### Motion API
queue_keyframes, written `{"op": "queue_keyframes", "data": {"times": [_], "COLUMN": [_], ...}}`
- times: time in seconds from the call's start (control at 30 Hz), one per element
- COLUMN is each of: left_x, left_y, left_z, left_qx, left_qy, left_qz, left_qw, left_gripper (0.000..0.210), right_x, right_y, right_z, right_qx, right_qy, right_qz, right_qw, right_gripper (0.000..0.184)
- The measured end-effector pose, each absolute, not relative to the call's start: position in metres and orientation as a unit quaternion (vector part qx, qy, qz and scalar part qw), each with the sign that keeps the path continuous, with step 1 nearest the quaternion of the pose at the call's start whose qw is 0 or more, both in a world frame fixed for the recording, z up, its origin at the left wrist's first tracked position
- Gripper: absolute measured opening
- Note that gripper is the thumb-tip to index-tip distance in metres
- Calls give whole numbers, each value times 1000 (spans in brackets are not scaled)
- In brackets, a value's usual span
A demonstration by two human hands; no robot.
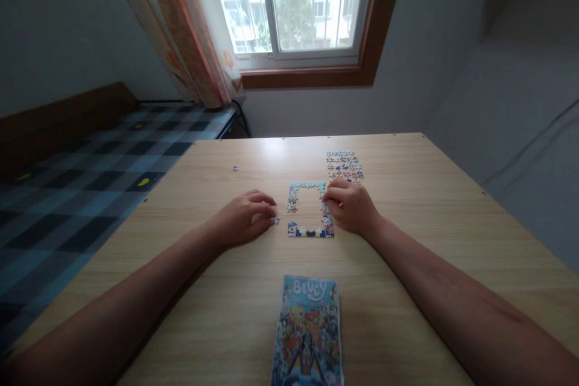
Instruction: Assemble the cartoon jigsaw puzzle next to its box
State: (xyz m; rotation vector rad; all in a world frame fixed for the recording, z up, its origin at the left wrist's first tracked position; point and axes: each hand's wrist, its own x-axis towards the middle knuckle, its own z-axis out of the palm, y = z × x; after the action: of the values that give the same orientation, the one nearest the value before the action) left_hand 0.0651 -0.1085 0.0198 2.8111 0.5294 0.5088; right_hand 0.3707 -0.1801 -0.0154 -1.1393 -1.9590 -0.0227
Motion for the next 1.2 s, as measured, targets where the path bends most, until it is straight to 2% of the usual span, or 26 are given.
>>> {"op": "queue_keyframes", "data": {"times": [0.27,0.6,0.97,1.2], "left_x": [72,65,72,72], "left_y": [-116,-109,-120,-116], "left_z": [24,24,29,25], "left_qx": [964,956,963,947], "left_qy": [205,188,227,281], "left_qz": [139,157,117,103], "left_qw": [95,161,89,117], "left_gripper": [10,21,11,9], "right_x": [367,369,369,368], "right_y": [-182,-181,-180,-180], "right_z": [-12,-15,-17,-16], "right_qx": [-446,-453,-450,-453], "right_qy": [-790,-787,-790,-787], "right_qz": [-10,-2,-7,-3], "right_qw": [421,419,418,420], "right_gripper": [23,24,23,23]}}
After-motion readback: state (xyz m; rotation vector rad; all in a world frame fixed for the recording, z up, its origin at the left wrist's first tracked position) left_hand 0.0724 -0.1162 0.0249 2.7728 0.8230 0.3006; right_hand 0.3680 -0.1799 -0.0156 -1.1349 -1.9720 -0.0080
